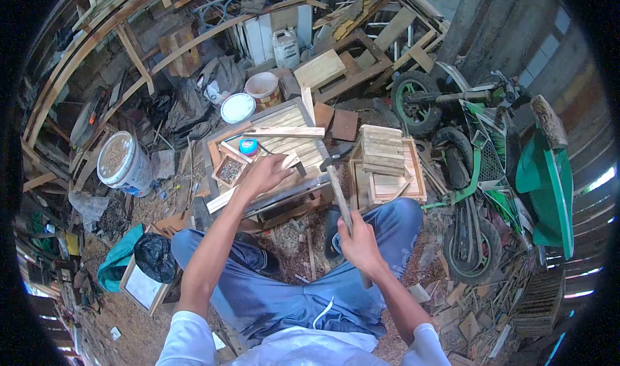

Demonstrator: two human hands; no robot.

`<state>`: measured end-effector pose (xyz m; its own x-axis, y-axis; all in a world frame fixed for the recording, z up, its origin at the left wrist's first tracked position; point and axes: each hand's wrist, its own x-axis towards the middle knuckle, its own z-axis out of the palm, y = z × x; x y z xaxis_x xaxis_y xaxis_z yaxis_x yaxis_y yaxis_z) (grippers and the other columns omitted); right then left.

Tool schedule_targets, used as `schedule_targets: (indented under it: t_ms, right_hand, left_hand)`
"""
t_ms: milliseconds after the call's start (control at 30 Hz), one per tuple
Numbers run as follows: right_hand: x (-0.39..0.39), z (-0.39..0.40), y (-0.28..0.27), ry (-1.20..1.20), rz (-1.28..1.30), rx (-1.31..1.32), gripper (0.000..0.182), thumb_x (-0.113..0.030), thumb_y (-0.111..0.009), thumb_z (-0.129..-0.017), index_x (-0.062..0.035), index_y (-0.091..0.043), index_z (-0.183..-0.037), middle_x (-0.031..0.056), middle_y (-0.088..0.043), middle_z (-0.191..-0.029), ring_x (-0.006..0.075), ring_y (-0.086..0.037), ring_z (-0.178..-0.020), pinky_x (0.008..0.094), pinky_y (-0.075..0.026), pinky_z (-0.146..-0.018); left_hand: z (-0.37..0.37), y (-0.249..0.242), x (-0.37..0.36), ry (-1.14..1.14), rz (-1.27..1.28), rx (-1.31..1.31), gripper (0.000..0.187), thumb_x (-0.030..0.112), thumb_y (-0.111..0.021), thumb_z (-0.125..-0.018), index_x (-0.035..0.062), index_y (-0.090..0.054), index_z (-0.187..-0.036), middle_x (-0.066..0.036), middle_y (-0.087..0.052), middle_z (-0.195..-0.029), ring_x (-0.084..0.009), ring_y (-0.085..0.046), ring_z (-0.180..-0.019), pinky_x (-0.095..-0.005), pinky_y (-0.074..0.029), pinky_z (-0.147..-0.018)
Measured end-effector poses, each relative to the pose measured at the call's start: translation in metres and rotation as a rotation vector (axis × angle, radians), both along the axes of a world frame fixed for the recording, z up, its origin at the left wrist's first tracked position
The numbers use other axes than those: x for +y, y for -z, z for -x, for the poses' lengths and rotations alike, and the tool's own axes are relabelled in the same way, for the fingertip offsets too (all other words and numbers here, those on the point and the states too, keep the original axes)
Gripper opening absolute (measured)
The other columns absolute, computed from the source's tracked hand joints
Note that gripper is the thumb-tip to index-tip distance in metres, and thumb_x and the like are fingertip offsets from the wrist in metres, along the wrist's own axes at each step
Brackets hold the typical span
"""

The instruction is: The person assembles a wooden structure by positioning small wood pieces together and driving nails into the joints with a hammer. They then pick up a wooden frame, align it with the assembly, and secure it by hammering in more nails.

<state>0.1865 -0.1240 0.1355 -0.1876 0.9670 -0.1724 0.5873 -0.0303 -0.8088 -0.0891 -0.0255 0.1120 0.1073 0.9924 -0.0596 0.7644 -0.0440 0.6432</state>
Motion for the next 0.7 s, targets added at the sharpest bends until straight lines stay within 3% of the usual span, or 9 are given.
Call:
schedule_targets:
  t_ms: [133, 233, 300, 333, 467, 700]
  right_hand:
    - [0.006, 0.0, 0.021, 0.004, 0.058, 0.139, 0.03, -0.025, -0.052, -0.099, 0.0026, -0.052, -0.11, 0.0258, -0.062, -0.075, 0.0397, -0.065, -0.073, 0.0448, -0.048, -0.069]
    - [0.008, 0.006, 0.0, 0.092, 0.122, 0.191, 0.029, -0.027, -0.05, -0.102, 0.0003, -0.052, -0.11, 0.0078, -0.056, -0.069, 0.019, -0.054, -0.062, 0.0384, -0.045, -0.062]
    - [0.009, 0.001, 0.001, 0.074, 0.049, 0.101, 0.031, -0.029, -0.049, -0.102, 0.0003, -0.051, -0.113, 0.018, -0.06, -0.072, 0.0312, -0.062, -0.068, 0.0426, -0.047, -0.066]
    - [0.01, -0.002, 0.002, 0.064, 0.011, 0.056, 0.033, -0.03, -0.048, -0.102, 0.0003, -0.05, -0.115, 0.0231, -0.062, -0.073, 0.0373, -0.065, -0.071, 0.0448, -0.048, -0.068]
    - [0.003, -0.005, -0.001, 0.086, 0.113, 0.004, 0.035, -0.03, -0.048, -0.102, 0.0022, -0.051, -0.115, 0.0251, -0.062, -0.074, 0.0401, -0.065, -0.073, 0.0458, -0.047, -0.069]
    - [0.011, -0.003, 0.006, 0.074, 0.03, 0.01, 0.034, -0.028, -0.05, -0.101, 0.0039, -0.054, -0.111, 0.0282, -0.061, -0.074, 0.0451, -0.063, -0.074, 0.0471, -0.047, -0.069]
  left_hand:
    - [-0.006, 0.011, 0.005, 0.048, -0.08, 0.114, 0.052, 0.045, -0.067, -0.085, 0.0042, -0.065, -0.118, -0.026, -0.068, -0.103, -0.041, -0.065, -0.098, -0.0477, -0.05, -0.086]
    - [-0.017, 0.016, 0.015, 0.066, -0.134, 0.167, 0.05, 0.048, -0.064, -0.085, 0.0084, -0.066, -0.115, -0.023, -0.069, -0.095, -0.0415, -0.066, -0.093, -0.0497, -0.051, -0.081]
    - [-0.028, 0.014, 0.022, 0.083, -0.081, 0.178, 0.054, 0.05, -0.063, -0.085, 0.0092, -0.065, -0.12, -0.025, -0.069, -0.099, -0.0431, -0.065, -0.095, -0.0496, -0.051, -0.084]
    - [-0.033, 0.015, 0.026, 0.097, -0.113, 0.206, 0.051, 0.049, -0.064, -0.085, 0.0095, -0.065, -0.118, -0.024, -0.069, -0.092, -0.0435, -0.065, -0.09, -0.0505, -0.052, -0.081]
    - [-0.042, 0.033, 0.037, 0.128, -0.213, 0.136, 0.048, 0.047, -0.064, -0.086, 0.0084, -0.066, -0.114, -0.023, -0.069, -0.087, -0.043, -0.066, -0.087, -0.051, -0.051, -0.078]
    - [-0.042, 0.042, 0.05, 0.181, -0.263, 0.239, 0.043, 0.045, -0.061, -0.09, 0.0017, -0.062, -0.096, -0.024, -0.067, -0.08, -0.043, -0.065, -0.08, -0.0508, -0.051, -0.072]
